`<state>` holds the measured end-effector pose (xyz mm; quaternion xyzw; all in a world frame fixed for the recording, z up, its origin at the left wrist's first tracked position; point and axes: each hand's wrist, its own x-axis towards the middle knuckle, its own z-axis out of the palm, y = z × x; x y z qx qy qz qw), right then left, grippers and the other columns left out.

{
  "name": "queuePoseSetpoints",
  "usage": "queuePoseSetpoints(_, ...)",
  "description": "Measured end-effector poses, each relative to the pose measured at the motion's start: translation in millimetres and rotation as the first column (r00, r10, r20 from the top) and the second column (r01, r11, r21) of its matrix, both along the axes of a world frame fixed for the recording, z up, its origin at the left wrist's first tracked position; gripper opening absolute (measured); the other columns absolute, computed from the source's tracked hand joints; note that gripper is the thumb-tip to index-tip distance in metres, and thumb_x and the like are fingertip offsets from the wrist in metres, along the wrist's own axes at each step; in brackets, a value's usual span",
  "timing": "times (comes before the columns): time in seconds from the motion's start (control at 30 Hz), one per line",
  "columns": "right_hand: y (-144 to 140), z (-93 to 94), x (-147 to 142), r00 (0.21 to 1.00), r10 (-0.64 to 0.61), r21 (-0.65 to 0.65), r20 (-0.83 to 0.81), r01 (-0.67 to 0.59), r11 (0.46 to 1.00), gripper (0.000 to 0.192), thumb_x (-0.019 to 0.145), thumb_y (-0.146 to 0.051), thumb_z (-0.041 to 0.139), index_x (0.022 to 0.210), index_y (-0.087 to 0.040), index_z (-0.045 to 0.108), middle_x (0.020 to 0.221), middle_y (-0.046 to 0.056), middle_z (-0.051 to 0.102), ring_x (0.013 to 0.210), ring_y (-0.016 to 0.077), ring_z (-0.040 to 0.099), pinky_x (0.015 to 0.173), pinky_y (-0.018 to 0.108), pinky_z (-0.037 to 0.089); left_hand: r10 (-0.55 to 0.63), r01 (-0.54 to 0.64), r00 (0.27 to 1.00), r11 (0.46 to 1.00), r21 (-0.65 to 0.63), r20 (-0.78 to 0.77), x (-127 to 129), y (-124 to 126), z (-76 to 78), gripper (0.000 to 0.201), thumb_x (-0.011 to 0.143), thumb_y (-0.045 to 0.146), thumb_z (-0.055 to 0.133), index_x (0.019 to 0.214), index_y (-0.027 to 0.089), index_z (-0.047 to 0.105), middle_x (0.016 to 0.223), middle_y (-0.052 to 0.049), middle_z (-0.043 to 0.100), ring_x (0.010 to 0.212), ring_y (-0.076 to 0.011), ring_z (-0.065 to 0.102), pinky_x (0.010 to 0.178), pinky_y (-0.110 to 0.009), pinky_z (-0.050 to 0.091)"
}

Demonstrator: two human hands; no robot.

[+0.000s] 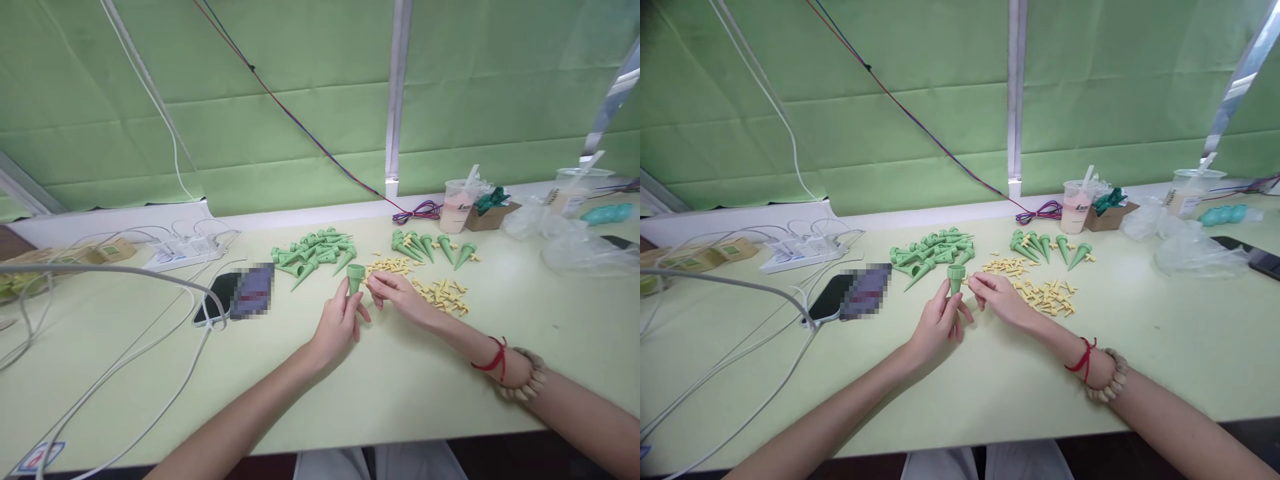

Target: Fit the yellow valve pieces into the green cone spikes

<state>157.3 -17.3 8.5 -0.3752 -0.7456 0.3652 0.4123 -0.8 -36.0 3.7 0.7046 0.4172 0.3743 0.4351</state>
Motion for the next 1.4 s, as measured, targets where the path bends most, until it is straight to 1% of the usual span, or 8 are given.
queuePoseSetpoints(0.1,0,-1.9,-1,1.0,-0.03,0.006,0.006,0.03,1.0,0.039,0.091,-0.042,0.029,0.061,-0.019,0.038,0.056,-0.003,0.042,0.054,0.0098,0.045,0.056,0.024,0.04,-0.015,0.029,0.993,0.994,-0.109,0.12,3,-1,-1.7,0.038,0.085,0.05,0.033,0.106,0.02,0.04,0.059,0.002,0.06,0.032,-0.0098,0.049,0.03,-0.018,0.031)
queuePoseSetpoints(0.23,-1,-2.9,1,0.962,-0.244,0.285,0.124,0.201,0.937,0.022,0.086,-0.04,0.045,0.089,-0.02,0.053,0.077,0.002,0.057,0.067,0.0123,0.054,0.058,0.024,0.045,-0.002,0.033,0.978,0.989,-0.144,0.209,5,-1,-2.4,0.044,0.085,0.053,0.032,0.113,0.02,0.04,0.054,0.003,0.057,0.031,-0.0104,0.05,0.028,-0.016,0.03)
queuePoseSetpoints(0.33,1,-4.8,4,0.955,-0.273,0.421,0.119,0.2,0.885,0.024,0.086,-0.037,0.046,0.103,-0.022,0.056,0.098,0.006,0.06,0.078,0.014,0.059,0.061,0.025,0.049,-0.007,0.037,0.976,0.99,-0.133,0.218,5,-1,-0.1,0.047,0.085,0.053,0.032,0.117,0.019,0.039,0.052,0.003,0.057,0.032,-0.0107,0.05,0.029,-0.016,0.032)
queuePoseSetpoints(0.53,12,-14.1,11,0.932,-0.334,0.738,0.143,0.124,0.663,0.02,0.088,-0.027,0.047,0.098,-0.019,0.062,0.09,0.008,0.064,0.085,0.0171,0.06,0.075,0.03,0.05,-0.055,0.083,0.981,0.986,-0.145,0.187,4,-3,-1.0,0.045,0.085,0.051,0.033,0.116,0.02,0.038,0.053,0.003,0.057,0.031,-0.0104,0.05,0.029,-0.017,0.032)
queuePoseSetpoints(0.63,13,-15.4,12,0.932,-0.328,0.777,0.155,0.09,0.623,0.02,0.088,-0.023,0.045,0.099,-0.018,0.061,0.087,0.009,0.064,0.082,0.017,0.06,0.073,0.031,0.05,-0.067,0.088,0.986,0.987,-0.132,0.154,4,-3,-3.6,0.043,0.085,0.051,0.032,0.114,0.02,0.038,0.055,0.003,0.058,0.031,-0.0098,0.048,0.03,-0.017,0.032)
queuePoseSetpoints(0.97,-4,-3.5,1,0.957,-0.273,0.602,0.097,0.162,0.782,0.025,0.087,-0.024,0.044,0.076,-0.018,0.066,0.073,0.007,0.064,0.067,0.0149,0.058,0.063,0.028,0.047,0.095,-0.078,0.987,0.988,0.13,-0.131,-2,2,-6.3,0.022,0.085,0.044,0.035,0.087,0.022,0.039,0.057,0.003,0.059,0.033,-0.0097,0.043,0.042,-0.021,0.035)
queuePoseSetpoints(1.2,-8,9.6,0,0.993,-0.121,0.158,0.019,0.116,0.981,0.034,0.083,-0.034,0.049,0.056,-0.016,0.058,0.055,0.002,0.055,0.055,0.0121,0.051,0.052,0.024,0.04,0.13,-0.097,0.969,0.983,0.158,-0.212,-5,5,-5.6,0.021,0.083,0.043,0.04,0.088,0.023,0.04,0.054,0.004,0.056,0.039,-0.0117,0.046,0.047,-0.023,0.036)
queuePoseSetpoints(1.4,-4,10.7,2,0.99,0.017,-0.174,-0.137,-0.041,0.984,0.038,0.078,-0.044,0.053,0.053,-0.015,0.055,0.054,0.0,0.052,0.051,0.0096,0.048,0.054,0.024,0.04,0.122,-0.088,0.968,0.984,0.158,-0.22,-5,6,-7.8,0.02,0.083,0.041,0.04,0.09,0.023,0.04,0.061,0.003,0.059,0.041,-0.0116,0.05,0.047,-0.023,0.037)
